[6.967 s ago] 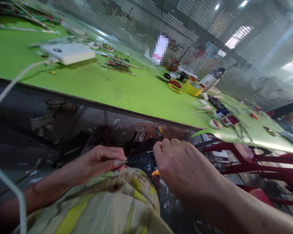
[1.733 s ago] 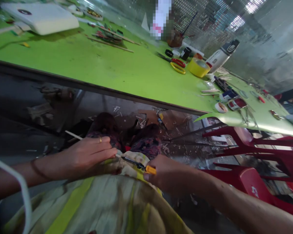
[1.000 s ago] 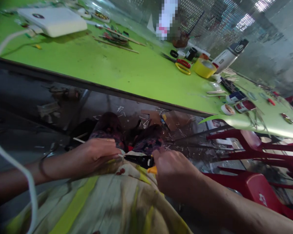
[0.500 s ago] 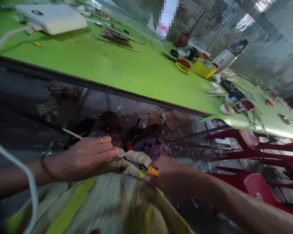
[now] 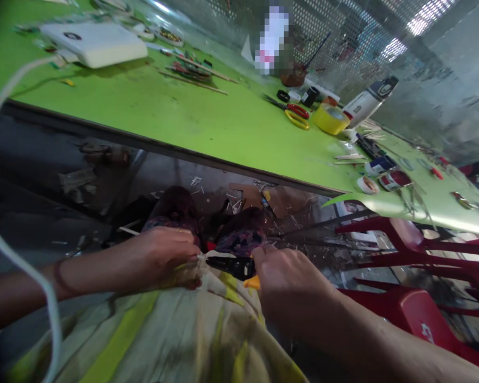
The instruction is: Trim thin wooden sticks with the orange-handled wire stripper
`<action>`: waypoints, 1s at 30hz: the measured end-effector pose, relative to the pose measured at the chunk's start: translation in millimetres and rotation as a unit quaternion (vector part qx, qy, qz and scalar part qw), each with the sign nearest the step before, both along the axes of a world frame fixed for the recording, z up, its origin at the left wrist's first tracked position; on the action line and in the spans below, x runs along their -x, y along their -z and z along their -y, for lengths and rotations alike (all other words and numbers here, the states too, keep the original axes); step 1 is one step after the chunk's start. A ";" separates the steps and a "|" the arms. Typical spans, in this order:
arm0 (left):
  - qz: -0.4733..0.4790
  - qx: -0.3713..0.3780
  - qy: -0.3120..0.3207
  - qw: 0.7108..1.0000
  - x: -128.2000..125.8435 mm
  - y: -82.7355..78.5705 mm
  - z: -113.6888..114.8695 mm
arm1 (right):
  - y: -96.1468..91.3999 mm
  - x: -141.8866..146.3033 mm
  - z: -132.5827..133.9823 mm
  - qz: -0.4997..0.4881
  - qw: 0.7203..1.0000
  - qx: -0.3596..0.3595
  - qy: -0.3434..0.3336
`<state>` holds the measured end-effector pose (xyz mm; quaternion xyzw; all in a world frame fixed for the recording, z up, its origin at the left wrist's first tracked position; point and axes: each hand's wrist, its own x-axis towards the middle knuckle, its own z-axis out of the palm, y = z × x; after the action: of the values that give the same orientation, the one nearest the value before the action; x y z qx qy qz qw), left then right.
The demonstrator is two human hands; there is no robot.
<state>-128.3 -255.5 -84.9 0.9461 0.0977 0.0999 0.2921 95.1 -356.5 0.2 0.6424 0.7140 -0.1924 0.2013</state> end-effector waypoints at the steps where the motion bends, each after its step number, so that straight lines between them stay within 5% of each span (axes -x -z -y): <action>1: 0.007 -0.015 -0.001 1.000 0.4 1.2 -0.1 | 0.5 -0.7 -0.8 -0.019 0.999 0.018 0.026; 5: 0.043 -0.088 -0.011 0.995 3.5 1.6 0.9 | 1.5 -5.0 -5.2 -0.149 0.965 0.155 0.148; 12: 0.084 -0.142 0.038 0.986 13.2 -4.3 -2.4 | -0.4 -7.3 -9.8 -0.203 0.930 0.260 0.164; 17: 0.071 -0.109 -0.001 0.991 7.0 -2.1 -2.7 | 0.2 -9.3 -2.4 -0.179 0.957 0.183 0.139; 20: 0.033 0.022 0.002 0.999 -0.7 -1.5 -3.8 | 2.6 -7.6 3.2 -0.077 0.994 0.050 0.054; 23: 0.010 0.131 0.006 0.991 -4.3 0.5 -5.3 | 6.0 -4.3 7.2 -0.001 0.998 -0.048 -0.037; 30: 0.060 0.114 -0.001 0.992 0.2 6.0 -3.6 | 6.4 -2.4 6.2 -0.020 0.999 -0.031 -0.032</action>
<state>-128.4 -251.9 -91.0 0.8987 0.0922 0.1448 0.4037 97.5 -362.8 -6.2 0.6210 0.7438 -0.1766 0.1728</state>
